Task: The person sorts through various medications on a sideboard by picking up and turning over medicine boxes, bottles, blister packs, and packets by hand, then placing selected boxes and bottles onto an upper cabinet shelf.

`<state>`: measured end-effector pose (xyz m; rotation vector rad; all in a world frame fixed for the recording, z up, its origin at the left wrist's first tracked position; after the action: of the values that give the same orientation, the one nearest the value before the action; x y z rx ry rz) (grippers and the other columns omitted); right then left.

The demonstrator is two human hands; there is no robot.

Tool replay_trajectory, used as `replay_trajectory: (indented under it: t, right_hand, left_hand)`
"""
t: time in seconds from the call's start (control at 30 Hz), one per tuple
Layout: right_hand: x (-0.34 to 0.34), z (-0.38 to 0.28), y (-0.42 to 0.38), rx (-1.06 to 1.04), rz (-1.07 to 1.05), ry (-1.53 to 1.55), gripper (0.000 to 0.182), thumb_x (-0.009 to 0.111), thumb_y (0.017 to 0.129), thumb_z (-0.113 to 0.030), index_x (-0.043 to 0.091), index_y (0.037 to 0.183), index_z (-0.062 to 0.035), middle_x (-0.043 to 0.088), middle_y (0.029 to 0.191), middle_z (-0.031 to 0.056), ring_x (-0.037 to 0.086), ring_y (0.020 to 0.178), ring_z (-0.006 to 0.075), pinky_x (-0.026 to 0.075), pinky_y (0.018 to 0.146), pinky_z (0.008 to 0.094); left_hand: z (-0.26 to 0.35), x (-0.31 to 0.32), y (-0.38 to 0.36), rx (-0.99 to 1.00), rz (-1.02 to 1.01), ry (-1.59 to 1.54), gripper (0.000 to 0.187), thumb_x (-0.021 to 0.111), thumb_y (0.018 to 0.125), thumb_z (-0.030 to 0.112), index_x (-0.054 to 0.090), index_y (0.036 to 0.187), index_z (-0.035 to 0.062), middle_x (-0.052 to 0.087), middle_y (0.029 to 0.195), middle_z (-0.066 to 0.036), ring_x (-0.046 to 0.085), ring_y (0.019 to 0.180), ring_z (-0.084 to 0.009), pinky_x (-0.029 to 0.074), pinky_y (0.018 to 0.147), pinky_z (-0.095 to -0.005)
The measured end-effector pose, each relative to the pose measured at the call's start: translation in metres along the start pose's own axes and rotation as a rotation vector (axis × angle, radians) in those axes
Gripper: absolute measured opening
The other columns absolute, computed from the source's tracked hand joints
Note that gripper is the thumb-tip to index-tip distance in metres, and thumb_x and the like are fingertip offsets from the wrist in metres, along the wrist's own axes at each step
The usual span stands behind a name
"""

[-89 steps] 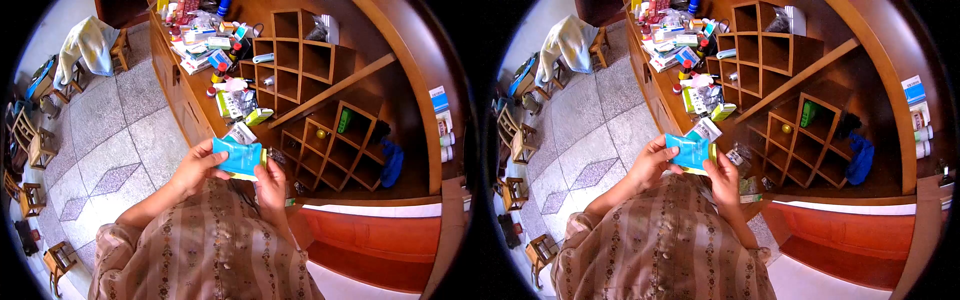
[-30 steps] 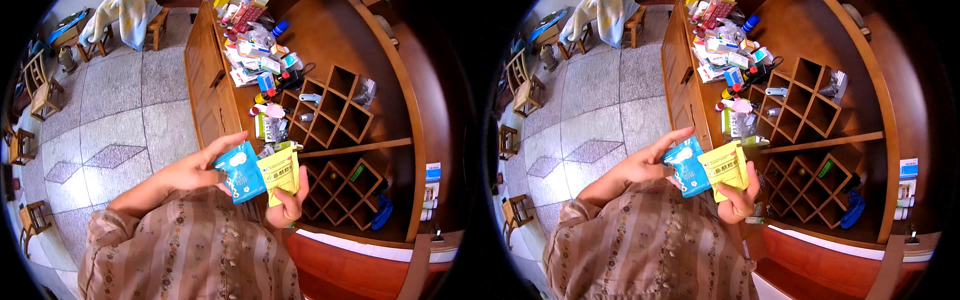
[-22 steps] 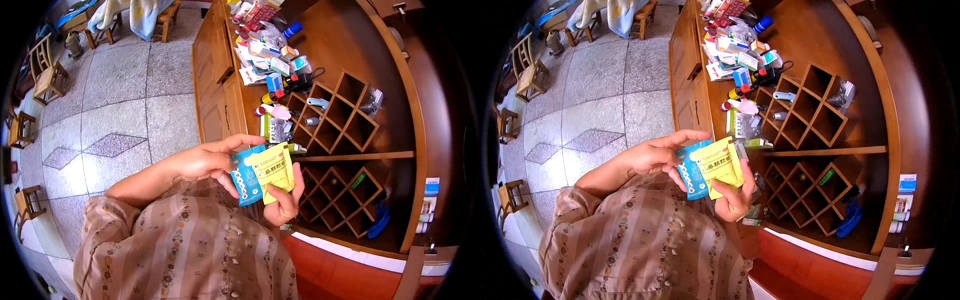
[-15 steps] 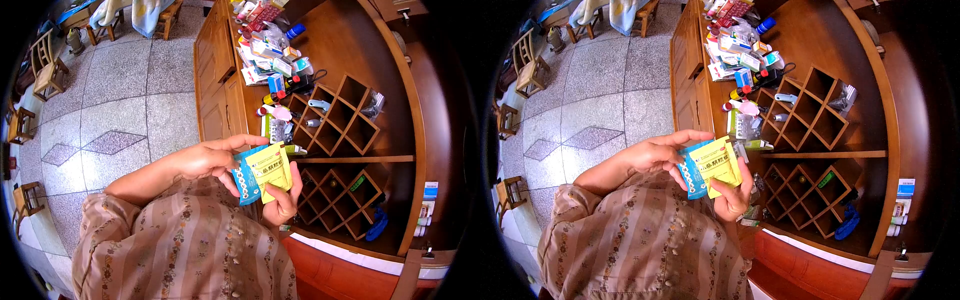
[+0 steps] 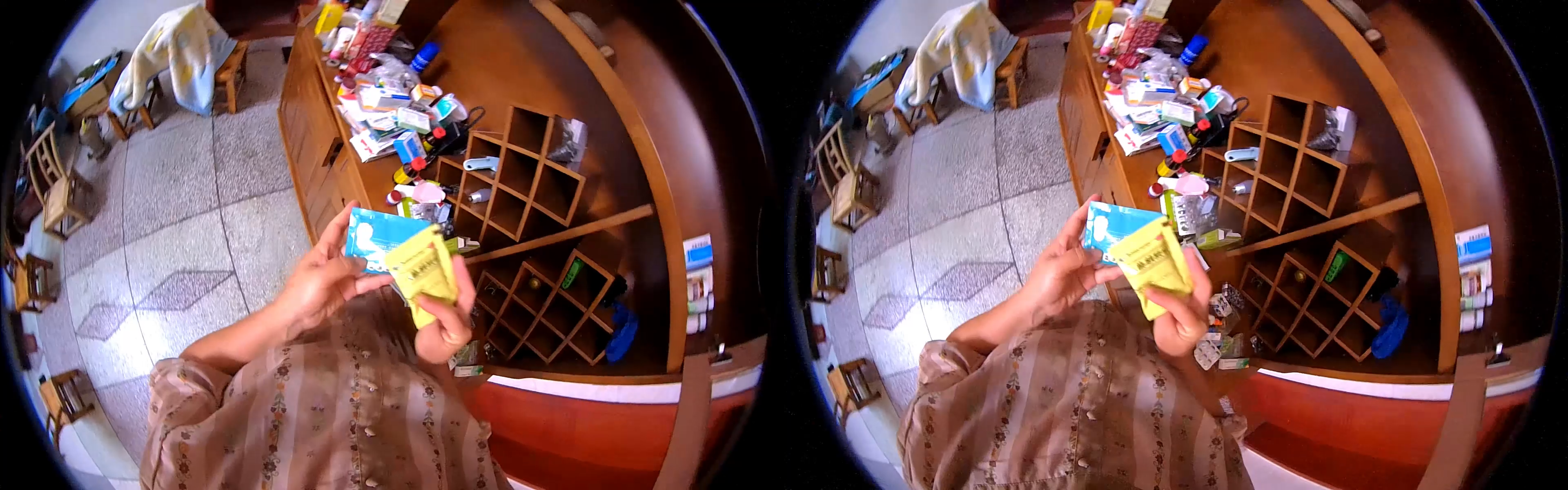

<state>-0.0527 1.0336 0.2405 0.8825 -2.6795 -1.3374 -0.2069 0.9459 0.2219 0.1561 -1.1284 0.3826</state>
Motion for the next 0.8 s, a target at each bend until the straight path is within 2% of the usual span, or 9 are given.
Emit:
replay_trajectory:
  t: [0.13,0.27,0.33,0.4,0.53,0.6,0.7,0.77,0.8]
  right_hand:
    - [0.008,0.007,0.009,0.150,0.067,0.049,0.023,0.058,0.078,0.012,0.070,0.088,-0.0057,0.039,0.137,0.0230,0.046,0.121,0.0336,0.040,0.099,0.0374]
    - [-0.003,0.014,0.014,0.191,0.118,0.035,0.025,0.059,0.075,0.013,0.071,0.086,-0.0061,0.046,0.132,0.0186,0.050,0.118,0.0298,0.042,0.096,0.0350]
    - [-0.005,0.014,0.014,0.158,-0.033,-0.024,0.029,0.058,0.072,0.015,0.072,0.084,-0.0068,0.048,0.130,0.0190,0.052,0.116,0.0289,0.043,0.095,0.0335]
    - [-0.005,0.009,0.013,0.157,-0.074,-0.033,0.034,0.057,0.069,0.017,0.072,0.086,-0.0079,0.049,0.129,0.0191,0.053,0.116,0.0285,0.043,0.095,0.0330]
    - [0.001,0.009,0.008,0.113,-0.120,-0.052,0.035,0.057,0.070,0.017,0.072,0.090,-0.0083,0.044,0.133,0.0197,0.052,0.116,0.0302,0.043,0.095,0.0344]
    - [-0.007,0.005,0.010,0.136,0.133,-0.087,0.034,0.058,0.073,0.015,0.072,0.092,-0.0083,0.038,0.138,0.0201,0.049,0.119,0.0325,0.042,0.096,0.0361]
    - [-0.012,0.008,0.003,0.015,0.102,-0.192,0.031,0.061,0.074,0.013,0.072,0.093,-0.0082,0.039,0.134,0.0172,0.048,0.118,0.0295,0.044,0.095,0.0340]
    - [0.000,0.011,-0.004,-0.022,0.124,-0.120,0.029,0.067,0.072,0.009,0.073,0.093,-0.0096,0.044,0.127,0.0133,0.047,0.116,0.0260,0.046,0.093,0.0323]
    - [0.004,0.010,-0.005,0.120,0.069,-0.060,0.033,0.070,0.068,0.007,0.072,0.095,-0.0111,0.045,0.126,0.0126,0.046,0.115,0.0268,0.046,0.093,0.0327]
  left_hand:
    - [-0.025,0.010,-0.001,-0.068,-0.166,-0.033,0.074,0.049,0.086,-0.006,0.010,0.146,0.0120,0.036,0.138,-0.006,0.047,0.119,-0.0216,0.042,0.099,-0.0402]
    - [-0.031,-0.004,-0.002,-0.202,-0.228,0.107,0.049,0.055,0.089,0.003,0.037,0.134,0.0036,0.053,0.123,-0.009,0.054,0.110,-0.0195,0.044,0.096,-0.0381]
    - [-0.021,-0.008,-0.003,-0.273,-0.185,0.197,0.038,0.059,0.088,0.008,0.048,0.124,0.0011,0.061,0.108,-0.007,0.060,0.098,-0.0157,0.048,0.089,-0.0332]
    - [-0.014,-0.013,0.001,-0.321,-0.200,0.647,0.038,0.063,0.087,0.011,0.051,0.121,0.0006,0.064,0.100,-0.005,0.061,0.087,-0.0120,0.049,0.083,-0.0286]
    - [-0.013,-0.013,0.004,-0.300,-0.178,0.778,0.023,0.063,0.085,0.006,0.057,0.106,0.0016,0.065,0.095,-0.004,0.060,0.089,-0.0104,0.049,0.078,-0.0243]
    - [-0.019,-0.012,0.005,-0.266,-0.111,0.721,0.027,0.059,0.086,0.004,0.051,0.112,0.0017,0.063,0.100,-0.006,0.061,0.091,-0.0141,0.051,0.081,-0.0304]
    - [-0.027,-0.007,0.004,-0.171,0.084,0.438,0.036,0.051,0.089,0.004,0.040,0.123,0.0028,0.056,0.114,-0.011,0.059,0.102,-0.0242,0.052,0.087,-0.0461]
    - [-0.039,-0.007,0.004,-0.162,0.078,0.356,0.035,0.050,0.089,0.005,0.041,0.123,0.0036,0.055,0.116,-0.012,0.057,0.104,-0.0241,0.052,0.087,-0.0453]
    - [-0.045,-0.005,0.005,-0.156,0.062,0.276,0.034,0.048,0.089,0.006,0.042,0.123,0.0044,0.054,0.118,-0.013,0.056,0.106,-0.0241,0.052,0.086,-0.0445]
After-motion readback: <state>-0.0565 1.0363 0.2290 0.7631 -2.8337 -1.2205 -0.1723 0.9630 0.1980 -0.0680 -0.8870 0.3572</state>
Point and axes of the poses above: each hand's wrist, its own y-axis towards the middle knuckle, its own x-axis out of the palm, z = x × y, the point moved 4 cm from there along y, towards the middle knuckle
